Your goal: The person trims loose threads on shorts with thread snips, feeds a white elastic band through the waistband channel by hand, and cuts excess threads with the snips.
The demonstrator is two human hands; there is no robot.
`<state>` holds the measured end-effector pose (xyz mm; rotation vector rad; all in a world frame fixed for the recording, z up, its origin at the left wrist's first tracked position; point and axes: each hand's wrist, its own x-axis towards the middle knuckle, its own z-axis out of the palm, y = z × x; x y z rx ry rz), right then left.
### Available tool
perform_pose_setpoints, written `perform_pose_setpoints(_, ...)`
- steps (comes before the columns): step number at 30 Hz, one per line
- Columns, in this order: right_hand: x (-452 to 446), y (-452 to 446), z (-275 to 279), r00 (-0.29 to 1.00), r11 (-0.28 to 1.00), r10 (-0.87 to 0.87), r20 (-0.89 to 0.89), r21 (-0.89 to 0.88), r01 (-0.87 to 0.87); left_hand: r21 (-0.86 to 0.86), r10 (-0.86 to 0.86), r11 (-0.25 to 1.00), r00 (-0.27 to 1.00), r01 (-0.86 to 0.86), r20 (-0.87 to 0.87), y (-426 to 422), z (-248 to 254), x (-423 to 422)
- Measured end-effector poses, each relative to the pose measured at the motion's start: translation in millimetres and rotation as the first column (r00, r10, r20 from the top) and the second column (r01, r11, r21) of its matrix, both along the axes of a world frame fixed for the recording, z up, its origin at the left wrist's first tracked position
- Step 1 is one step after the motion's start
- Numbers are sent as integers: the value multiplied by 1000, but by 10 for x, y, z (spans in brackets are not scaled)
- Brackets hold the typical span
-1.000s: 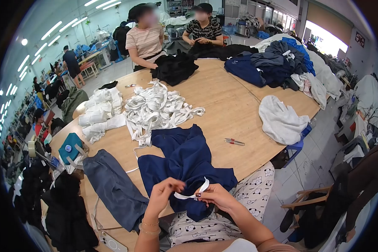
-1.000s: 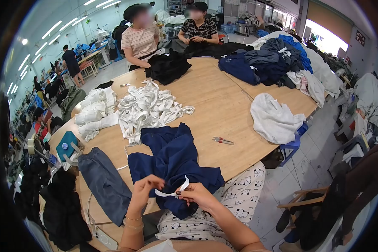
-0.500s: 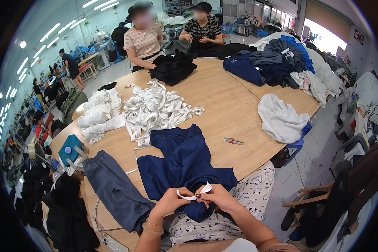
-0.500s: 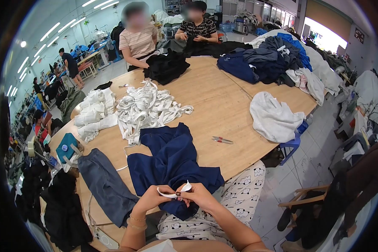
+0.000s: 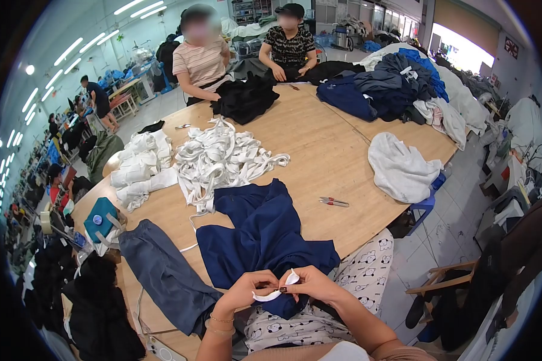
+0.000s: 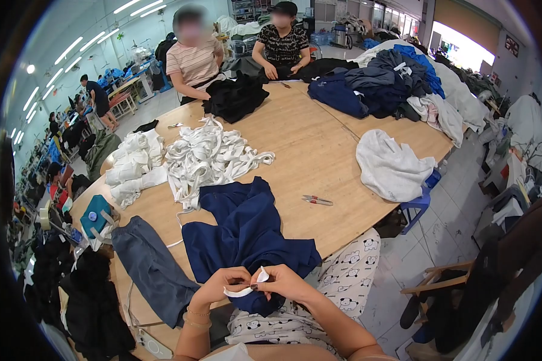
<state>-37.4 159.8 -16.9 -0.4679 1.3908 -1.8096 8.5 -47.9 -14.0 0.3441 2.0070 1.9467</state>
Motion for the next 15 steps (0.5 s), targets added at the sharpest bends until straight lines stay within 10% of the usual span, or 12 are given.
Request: perform_pose_setpoints(15, 65, -80, 53, 942, 924, -109, -319, 316, 214, -201, 75, 975, 993, -93, -96, 102, -1, -12)
